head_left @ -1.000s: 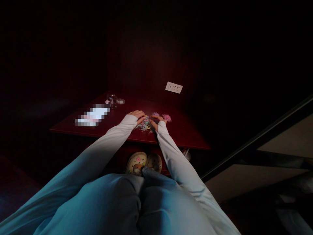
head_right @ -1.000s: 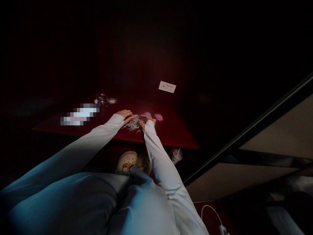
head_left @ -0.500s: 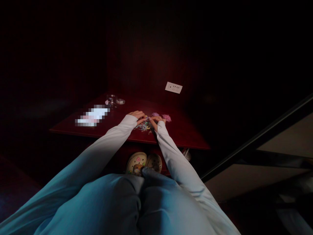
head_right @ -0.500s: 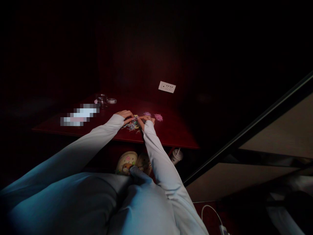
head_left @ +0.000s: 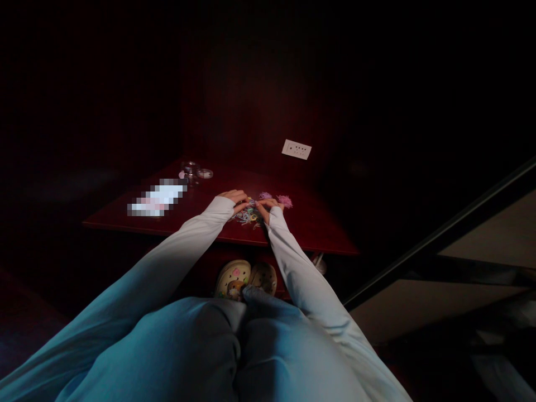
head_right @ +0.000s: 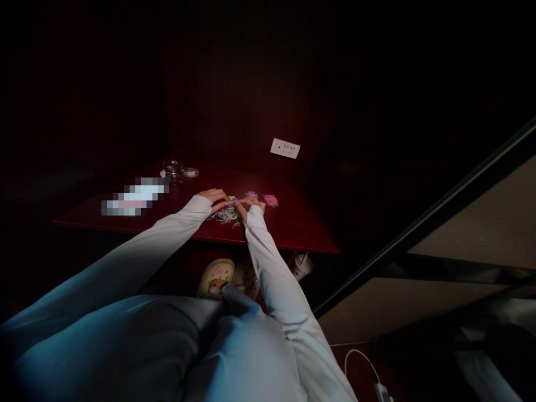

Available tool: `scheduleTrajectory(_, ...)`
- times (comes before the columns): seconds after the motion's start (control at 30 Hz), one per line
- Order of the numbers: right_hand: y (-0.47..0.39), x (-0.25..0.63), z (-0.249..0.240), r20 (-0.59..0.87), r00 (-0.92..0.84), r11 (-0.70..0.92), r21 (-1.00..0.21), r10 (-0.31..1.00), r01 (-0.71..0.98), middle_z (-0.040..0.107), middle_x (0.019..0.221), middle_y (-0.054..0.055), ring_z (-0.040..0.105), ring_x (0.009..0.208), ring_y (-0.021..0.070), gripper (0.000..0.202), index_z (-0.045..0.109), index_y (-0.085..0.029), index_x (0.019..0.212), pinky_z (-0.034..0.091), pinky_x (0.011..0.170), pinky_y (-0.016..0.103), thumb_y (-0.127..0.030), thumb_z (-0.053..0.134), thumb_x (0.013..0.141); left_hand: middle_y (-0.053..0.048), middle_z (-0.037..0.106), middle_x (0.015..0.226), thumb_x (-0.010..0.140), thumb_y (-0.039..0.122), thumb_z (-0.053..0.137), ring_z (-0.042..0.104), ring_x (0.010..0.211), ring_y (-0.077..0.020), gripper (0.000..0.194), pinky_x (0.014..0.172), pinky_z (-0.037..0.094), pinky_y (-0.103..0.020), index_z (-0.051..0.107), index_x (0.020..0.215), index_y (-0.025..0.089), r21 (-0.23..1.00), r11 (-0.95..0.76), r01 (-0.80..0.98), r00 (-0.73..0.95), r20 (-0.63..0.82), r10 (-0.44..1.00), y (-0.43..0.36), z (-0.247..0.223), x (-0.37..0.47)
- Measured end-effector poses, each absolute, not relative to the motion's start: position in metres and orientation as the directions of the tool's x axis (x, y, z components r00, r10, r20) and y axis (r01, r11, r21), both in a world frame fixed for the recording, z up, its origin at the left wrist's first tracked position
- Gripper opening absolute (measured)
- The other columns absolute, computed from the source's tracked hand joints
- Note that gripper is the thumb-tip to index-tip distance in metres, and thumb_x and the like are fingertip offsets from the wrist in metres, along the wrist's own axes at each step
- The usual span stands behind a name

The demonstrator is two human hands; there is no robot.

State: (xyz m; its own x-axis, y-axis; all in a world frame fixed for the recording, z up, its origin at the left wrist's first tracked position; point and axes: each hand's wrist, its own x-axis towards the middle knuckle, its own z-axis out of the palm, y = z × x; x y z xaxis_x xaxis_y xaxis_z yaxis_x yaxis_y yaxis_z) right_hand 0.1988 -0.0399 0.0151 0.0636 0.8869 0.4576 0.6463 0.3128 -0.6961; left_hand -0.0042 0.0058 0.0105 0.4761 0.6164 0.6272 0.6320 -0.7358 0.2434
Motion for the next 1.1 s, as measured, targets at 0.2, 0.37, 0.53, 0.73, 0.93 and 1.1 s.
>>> scheduleTrajectory(0.2, -0.040, 0.199, 0.016, 0.451, 0.075, 0.305, -0.708, 0.889, 0.637, 0.073, 0.112, 0.007, 0.054, 0.122, 0.0251, 0.014, 0.081, -0.021, 0.093, 0.039, 0.110, 0.041, -0.031, 0.072, 0.095, -0.006, 0.075, 0.102, 0.103, 0.041, 0.049, 0.067, 0.098, -0.0230, 0.029, 0.087, 0.052, -0.033, 0.072, 0.100, 0.024, 0.216, -0.730, 0.648, 0.466, 0.646, 0.605, 0.006, 0.008, -0.002)
scheduleTrajectory(0.37, -0.038, 0.199, 0.013, 0.474, 0.084, 0.319, -0.703, 0.876, 0.636, 0.073, 0.109, 0.007, 0.055, 0.120, 0.0261, 0.021, 0.081, -0.023, 0.092, 0.042, 0.108, 0.043, -0.041, 0.071, 0.095, -0.006, 0.074, 0.102, 0.102, 0.037, 0.050, 0.067, 0.097, -0.0228, 0.026, 0.086, 0.052, -0.033, 0.072, 0.099, 0.024, 0.221, -0.721, 0.657, 0.458, 0.642, 0.615, 0.005, 0.010, -0.003)
scheduleTrajectory(0.53, -0.038, 0.200, 0.012, 0.466, 0.089, 0.311, -0.708, 0.880, 0.634, 0.073, 0.107, 0.007, 0.053, 0.118, 0.0269, 0.020, 0.081, -0.024, 0.090, 0.041, 0.108, 0.045, -0.042, 0.072, 0.094, -0.006, 0.074, 0.104, 0.102, 0.035, 0.053, 0.067, 0.099, -0.0223, 0.022, 0.087, 0.052, -0.032, 0.072, 0.101, 0.024, 0.220, -0.737, 0.639, 0.484, 0.629, 0.608, 0.003, 0.013, -0.006)
scheduleTrajectory(0.73, -0.038, 0.201, 0.011, 0.477, 0.076, 0.335, -0.713, 0.875, 0.616, 0.073, 0.106, 0.006, 0.055, 0.117, 0.0258, 0.019, 0.081, -0.023, 0.092, 0.040, 0.109, 0.045, -0.040, 0.071, 0.094, -0.006, 0.074, 0.106, 0.103, 0.036, 0.052, 0.068, 0.100, -0.0218, 0.023, 0.087, 0.052, -0.031, 0.072, 0.103, 0.024, 0.208, -0.745, 0.633, 0.507, 0.616, 0.603, 0.001, 0.016, -0.008)
scheduleTrajectory(0.93, -0.036, 0.201, 0.010, 0.501, 0.070, 0.351, -0.692, 0.862, 0.631, 0.074, 0.104, 0.006, 0.056, 0.116, 0.0256, 0.022, 0.081, -0.024, 0.089, 0.041, 0.108, 0.044, -0.042, 0.070, 0.094, -0.006, 0.074, 0.107, 0.103, 0.038, 0.051, 0.068, 0.101, -0.0218, 0.025, 0.087, 0.053, -0.031, 0.072, 0.104, 0.024, 0.207, -0.756, 0.621, 0.520, 0.613, 0.595, 0.000, 0.018, -0.008)
scheduleTrajectory(1.1, -0.035, 0.201, 0.013, 0.479, 0.141, 0.296, -0.720, 0.866, 0.627, 0.077, 0.103, 0.004, 0.060, 0.115, 0.0243, 0.026, 0.081, -0.025, 0.088, 0.040, 0.108, 0.041, -0.044, 0.065, 0.094, -0.005, 0.073, 0.104, 0.103, 0.037, 0.051, 0.067, 0.098, -0.0212, 0.024, 0.086, 0.052, -0.030, 0.071, 0.102, 0.024, 0.223, -0.740, 0.635, 0.493, 0.621, 0.610, -0.003, 0.019, -0.008)
